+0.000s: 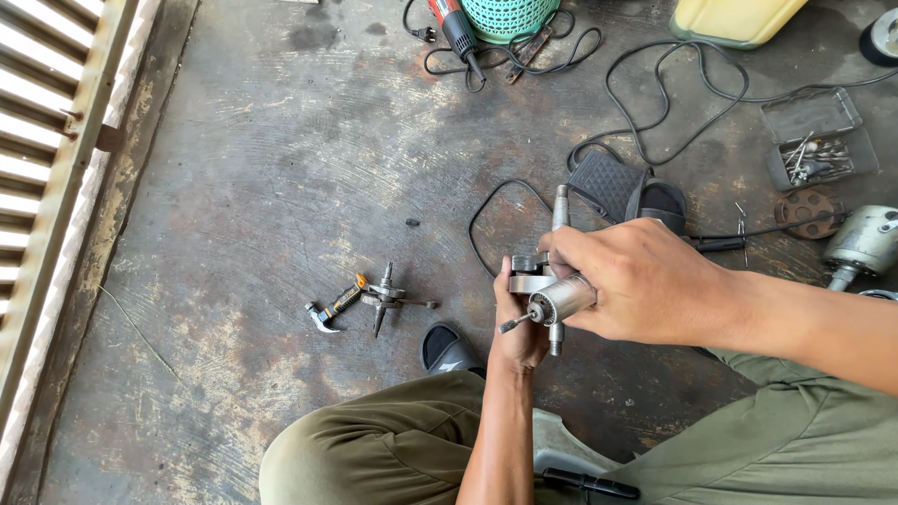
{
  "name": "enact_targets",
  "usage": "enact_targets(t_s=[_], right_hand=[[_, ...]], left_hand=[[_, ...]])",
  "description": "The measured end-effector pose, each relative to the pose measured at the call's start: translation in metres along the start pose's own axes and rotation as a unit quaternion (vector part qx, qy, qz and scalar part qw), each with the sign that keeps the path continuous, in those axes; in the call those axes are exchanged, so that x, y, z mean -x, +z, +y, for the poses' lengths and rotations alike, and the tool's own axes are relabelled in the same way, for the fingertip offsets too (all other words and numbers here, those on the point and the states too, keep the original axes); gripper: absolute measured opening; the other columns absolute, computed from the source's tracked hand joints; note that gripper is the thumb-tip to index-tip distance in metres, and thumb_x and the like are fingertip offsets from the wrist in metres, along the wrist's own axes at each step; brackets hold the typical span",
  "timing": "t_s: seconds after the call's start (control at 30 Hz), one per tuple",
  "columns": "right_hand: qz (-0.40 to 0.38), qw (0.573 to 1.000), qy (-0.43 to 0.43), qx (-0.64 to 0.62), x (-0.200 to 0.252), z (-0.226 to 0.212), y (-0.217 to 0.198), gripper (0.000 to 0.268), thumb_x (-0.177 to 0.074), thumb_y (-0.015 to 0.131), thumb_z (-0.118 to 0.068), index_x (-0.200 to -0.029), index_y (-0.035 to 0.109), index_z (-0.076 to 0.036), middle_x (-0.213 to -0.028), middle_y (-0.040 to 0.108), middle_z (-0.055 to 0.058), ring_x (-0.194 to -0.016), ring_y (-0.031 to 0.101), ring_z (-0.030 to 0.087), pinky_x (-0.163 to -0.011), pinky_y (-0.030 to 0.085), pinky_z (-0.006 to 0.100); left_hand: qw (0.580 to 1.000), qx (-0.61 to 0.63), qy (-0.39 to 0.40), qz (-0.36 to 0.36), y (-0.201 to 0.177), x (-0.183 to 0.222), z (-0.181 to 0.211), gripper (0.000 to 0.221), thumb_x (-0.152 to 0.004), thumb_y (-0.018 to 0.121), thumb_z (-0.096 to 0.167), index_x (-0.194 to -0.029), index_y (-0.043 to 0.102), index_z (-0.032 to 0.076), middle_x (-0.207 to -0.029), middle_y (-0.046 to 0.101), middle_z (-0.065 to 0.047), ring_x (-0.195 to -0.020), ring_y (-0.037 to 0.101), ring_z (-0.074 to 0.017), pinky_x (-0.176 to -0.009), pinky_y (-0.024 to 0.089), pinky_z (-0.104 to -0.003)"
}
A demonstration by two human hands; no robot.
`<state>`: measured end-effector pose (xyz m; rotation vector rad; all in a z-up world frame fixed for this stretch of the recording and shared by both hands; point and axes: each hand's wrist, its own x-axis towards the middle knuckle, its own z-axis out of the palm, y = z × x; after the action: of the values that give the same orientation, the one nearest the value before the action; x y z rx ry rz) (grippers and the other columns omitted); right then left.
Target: Using a hand-held rotary tool to polish or grind a motorcycle crankshaft.
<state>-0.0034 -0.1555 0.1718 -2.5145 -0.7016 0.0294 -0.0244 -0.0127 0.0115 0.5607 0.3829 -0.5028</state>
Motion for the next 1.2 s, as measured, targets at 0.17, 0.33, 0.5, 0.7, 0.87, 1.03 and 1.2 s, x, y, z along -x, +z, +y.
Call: enact_targets(t_s=[0.17, 0.33, 0.5, 0.7, 0.87, 1.03, 1.2], right_hand=[[-0.024, 1.0, -0.007, 0.019, 0.001, 0.004, 0.007, 0.04, -0.066, 0.086, -0.033, -0.086, 0.053, -0.021, -0.062, 0.071, 0.004, -0.06, 0.075, 0.03, -0.056, 0.058, 0.041], [-0.051, 0.999, -0.01, 0.002, 0.001, 0.007, 0.008, 0.041, -0.065, 0.087, -0.032, -0.088, 0.055, -0.021, -0.064, 0.073, 0.006, -0.061, 0.076, 0.031, -0.057, 0.059, 0.042], [-0.087, 0.996, -0.001, -0.011, -0.005, 0.008, -0.001, 0.031, -0.069, 0.082, -0.025, -0.089, 0.059, -0.018, -0.081, 0.081, 0.011, -0.067, 0.08, 0.031, -0.063, 0.063, 0.04], [-0.005, 0.999, -0.005, -0.05, -0.009, 0.023, -0.009, 0.047, -0.069, 0.083, -0.018, -0.093, 0.045, -0.005, -0.121, 0.077, 0.011, -0.034, 0.054, 0.014, -0.032, 0.047, 0.031], [-0.086, 0.994, 0.051, 0.035, 0.017, 0.051, -0.021, 0.046, -0.085, 0.062, -0.03, -0.114, 0.039, -0.003, -0.069, 0.068, 0.003, -0.039, 0.058, 0.018, -0.044, 0.053, 0.035], [-0.166, 0.972, 0.064, 0.151, 0.025, 0.052, -0.009, 0.044, -0.089, 0.063, -0.037, -0.116, 0.043, -0.009, -0.086, 0.078, 0.005, -0.04, 0.07, 0.023, -0.039, 0.059, 0.04], [-0.052, 0.99, -0.03, 0.126, 0.018, 0.015, -0.012, 0.039, -0.085, 0.071, -0.027, -0.119, 0.063, -0.009, -0.088, 0.075, 0.003, -0.047, 0.064, 0.024, -0.045, 0.05, 0.04]], left_hand=[[0.999, 0.046, -0.021, 0.01, -0.018, -0.01, -0.018, 0.067, -0.094, 0.056, 0.068, -0.116, 0.064, 0.005, -0.094, 0.069, -0.011, -0.086, 0.073, -0.0256, -0.083, 0.062, -0.041], [0.995, 0.092, -0.021, -0.012, -0.013, -0.013, -0.02, 0.071, -0.093, 0.057, 0.072, -0.114, 0.064, 0.005, -0.095, 0.07, -0.016, -0.086, 0.074, -0.0302, -0.081, 0.064, -0.045], [0.984, 0.172, -0.012, -0.048, -0.01, -0.015, -0.021, 0.076, -0.092, 0.059, 0.077, -0.111, 0.064, 0.004, -0.097, 0.072, -0.022, -0.086, 0.076, -0.0372, -0.078, 0.067, -0.052], [0.984, 0.137, 0.085, -0.072, 0.011, 0.006, 0.012, 0.061, -0.106, 0.049, 0.053, -0.119, 0.063, -0.005, -0.103, 0.069, -0.015, -0.087, 0.067, -0.0205, -0.084, 0.057, -0.035], [0.983, 0.117, 0.144, -0.016, 0.023, 0.011, 0.025, 0.071, -0.106, 0.041, 0.056, -0.126, 0.057, -0.009, -0.112, 0.066, -0.021, -0.095, 0.067, -0.0241, -0.089, 0.053, -0.035], [0.977, 0.141, 0.161, 0.014, 0.03, 0.015, 0.032, 0.084, -0.104, 0.034, 0.063, -0.133, 0.055, -0.012, -0.116, 0.065, -0.025, -0.097, 0.067, -0.0258, -0.093, 0.054, -0.035], [0.969, 0.185, 0.145, 0.08, 0.028, 0.011, 0.034, 0.072, -0.095, 0.056, 0.056, -0.136, 0.053, -0.004, -0.118, 0.063, -0.018, -0.094, 0.067, -0.0214, -0.081, 0.061, -0.031]])
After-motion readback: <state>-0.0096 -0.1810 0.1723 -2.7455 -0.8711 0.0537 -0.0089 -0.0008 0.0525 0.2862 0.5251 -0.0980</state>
